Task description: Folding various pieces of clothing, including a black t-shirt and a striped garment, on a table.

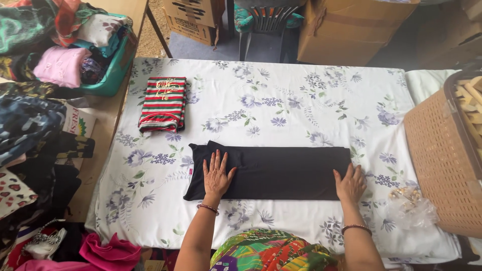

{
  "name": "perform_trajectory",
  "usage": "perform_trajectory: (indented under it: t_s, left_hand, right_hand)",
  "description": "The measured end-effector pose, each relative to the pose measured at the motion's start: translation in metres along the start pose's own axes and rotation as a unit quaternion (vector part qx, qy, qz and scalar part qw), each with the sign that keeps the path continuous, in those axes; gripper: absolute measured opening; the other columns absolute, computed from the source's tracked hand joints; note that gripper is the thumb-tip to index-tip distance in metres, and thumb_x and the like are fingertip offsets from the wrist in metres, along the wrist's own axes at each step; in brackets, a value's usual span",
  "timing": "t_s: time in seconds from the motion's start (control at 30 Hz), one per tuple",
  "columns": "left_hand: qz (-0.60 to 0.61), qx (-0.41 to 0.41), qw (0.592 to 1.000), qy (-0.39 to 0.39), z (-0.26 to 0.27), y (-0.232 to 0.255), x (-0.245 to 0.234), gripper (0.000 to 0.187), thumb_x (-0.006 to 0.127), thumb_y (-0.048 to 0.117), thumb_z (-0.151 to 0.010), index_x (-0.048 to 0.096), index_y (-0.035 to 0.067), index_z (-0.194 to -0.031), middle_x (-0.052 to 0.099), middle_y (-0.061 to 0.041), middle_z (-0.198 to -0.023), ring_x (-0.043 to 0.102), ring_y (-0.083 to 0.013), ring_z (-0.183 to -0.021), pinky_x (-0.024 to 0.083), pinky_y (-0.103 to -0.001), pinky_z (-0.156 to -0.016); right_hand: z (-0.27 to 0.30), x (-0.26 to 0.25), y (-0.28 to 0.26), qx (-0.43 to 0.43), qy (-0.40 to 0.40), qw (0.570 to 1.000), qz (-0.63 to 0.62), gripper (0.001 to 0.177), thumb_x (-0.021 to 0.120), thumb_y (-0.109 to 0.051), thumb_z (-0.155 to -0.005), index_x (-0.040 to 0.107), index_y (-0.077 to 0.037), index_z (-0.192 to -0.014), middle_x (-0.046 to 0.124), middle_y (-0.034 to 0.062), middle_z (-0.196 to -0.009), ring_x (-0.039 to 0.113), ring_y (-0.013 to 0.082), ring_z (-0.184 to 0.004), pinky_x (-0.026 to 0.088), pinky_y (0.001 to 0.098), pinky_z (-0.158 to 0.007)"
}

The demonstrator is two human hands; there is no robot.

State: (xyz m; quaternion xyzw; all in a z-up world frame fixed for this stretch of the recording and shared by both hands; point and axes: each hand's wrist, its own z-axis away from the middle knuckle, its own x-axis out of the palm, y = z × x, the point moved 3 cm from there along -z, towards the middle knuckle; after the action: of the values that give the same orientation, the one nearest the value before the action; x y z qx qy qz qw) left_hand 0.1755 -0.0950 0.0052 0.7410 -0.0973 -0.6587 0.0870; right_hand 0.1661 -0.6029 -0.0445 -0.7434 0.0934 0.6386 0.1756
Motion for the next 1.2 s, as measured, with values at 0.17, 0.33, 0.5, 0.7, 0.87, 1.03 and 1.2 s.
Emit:
perform_trajectory:
  t_s: [0.17, 0.33, 0.5, 0.7, 0.87, 1.03, 1.2]
  left_hand:
    - [0.001, 0.007, 1.0, 0.006, 0.001, -0.006, 0.006, 0.073, 0.048, 0.062, -0.097, 0.039, 0.019, -0.156, 0.028, -0.01, -0.166, 0.024, -0.026, -0.153, 0.01, -0.053, -0.124]
    - [-0.003, 0.03, 0.998, 0.047, -0.001, -0.008, 0.015, 0.074, 0.054, 0.058, -0.096, 0.042, 0.016, -0.156, 0.033, -0.013, -0.165, 0.027, -0.0286, -0.153, 0.015, -0.058, -0.122]
    - [0.045, 0.013, 0.999, 0.009, -0.001, 0.012, 0.002, 0.059, 0.062, 0.045, -0.093, 0.055, 0.017, -0.145, 0.049, -0.01, -0.154, 0.045, -0.0287, -0.143, 0.034, -0.051, -0.115]
    - [0.434, -0.128, 0.867, -0.208, -0.006, 0.051, 0.054, 0.058, 0.06, 0.05, -0.097, 0.063, 0.011, -0.139, 0.07, -0.018, -0.131, 0.069, -0.0313, -0.117, 0.056, -0.042, -0.102]
    - [0.716, -0.248, 0.58, -0.299, -0.006, 0.069, 0.103, 0.085, 0.047, 0.069, -0.095, 0.032, 0.011, -0.156, 0.058, -0.028, -0.14, 0.063, -0.0338, -0.124, 0.051, -0.043, -0.106]
    - [0.67, -0.252, 0.637, -0.287, -0.006, 0.076, 0.094, 0.094, 0.055, 0.066, -0.091, 0.023, 0.013, -0.162, 0.048, -0.025, -0.148, 0.054, -0.0357, -0.13, 0.045, -0.047, -0.107]
    - [0.516, -0.132, 0.826, -0.184, -0.003, 0.107, 0.08, 0.105, 0.08, 0.033, -0.084, 0.012, 0.015, -0.161, 0.051, -0.029, -0.139, 0.056, -0.0363, -0.127, 0.047, -0.043, -0.107]
  right_hand:
    - [-0.013, -0.03, 0.0, 0.196, -0.042, 0.971, -0.133, 0.091, 0.085, -0.051, -0.079, 0.048, -0.01, -0.151, 0.054, 0.0183, -0.149, 0.058, 0.0365, -0.129, 0.051, 0.0509, -0.1]
    - [-0.037, -0.011, 0.026, 0.141, -0.131, 0.907, -0.373, 0.055, 0.093, -0.032, -0.063, 0.077, -0.006, -0.108, 0.079, 0.0101, -0.1, 0.075, 0.0282, -0.092, 0.057, 0.0421, -0.084]
    - [-0.039, -0.009, -0.013, 0.026, -0.049, 0.989, -0.135, 0.046, 0.088, -0.022, -0.073, 0.07, -0.007, -0.112, 0.074, 0.0176, -0.105, 0.071, 0.0366, -0.095, 0.055, 0.0467, -0.083]
    - [0.035, -0.04, -0.165, -0.156, -0.008, 0.984, -0.085, 0.021, 0.062, -0.007, -0.09, 0.061, -0.01, -0.11, 0.067, 0.02, -0.103, 0.071, 0.0413, -0.082, 0.058, 0.0518, -0.071]
    - [0.09, -0.071, -0.245, -0.227, -0.069, 0.947, -0.218, 0.026, 0.072, -0.014, -0.084, 0.06, -0.008, -0.106, 0.067, 0.0168, -0.106, 0.07, 0.0406, -0.086, 0.057, 0.0498, -0.072]
    - [0.091, -0.121, -0.223, -0.232, 0.11, 0.901, -0.349, 0.015, 0.07, -0.017, -0.098, 0.066, -0.011, -0.112, 0.069, 0.0069, -0.107, 0.071, 0.0302, -0.094, 0.056, 0.0406, -0.081]
    - [0.077, -0.082, -0.168, -0.109, 0.126, 0.942, -0.291, 0.03, 0.069, -0.02, -0.098, 0.06, -0.007, -0.125, 0.063, 0.0121, -0.125, 0.064, 0.0306, -0.112, 0.051, 0.042, -0.093]
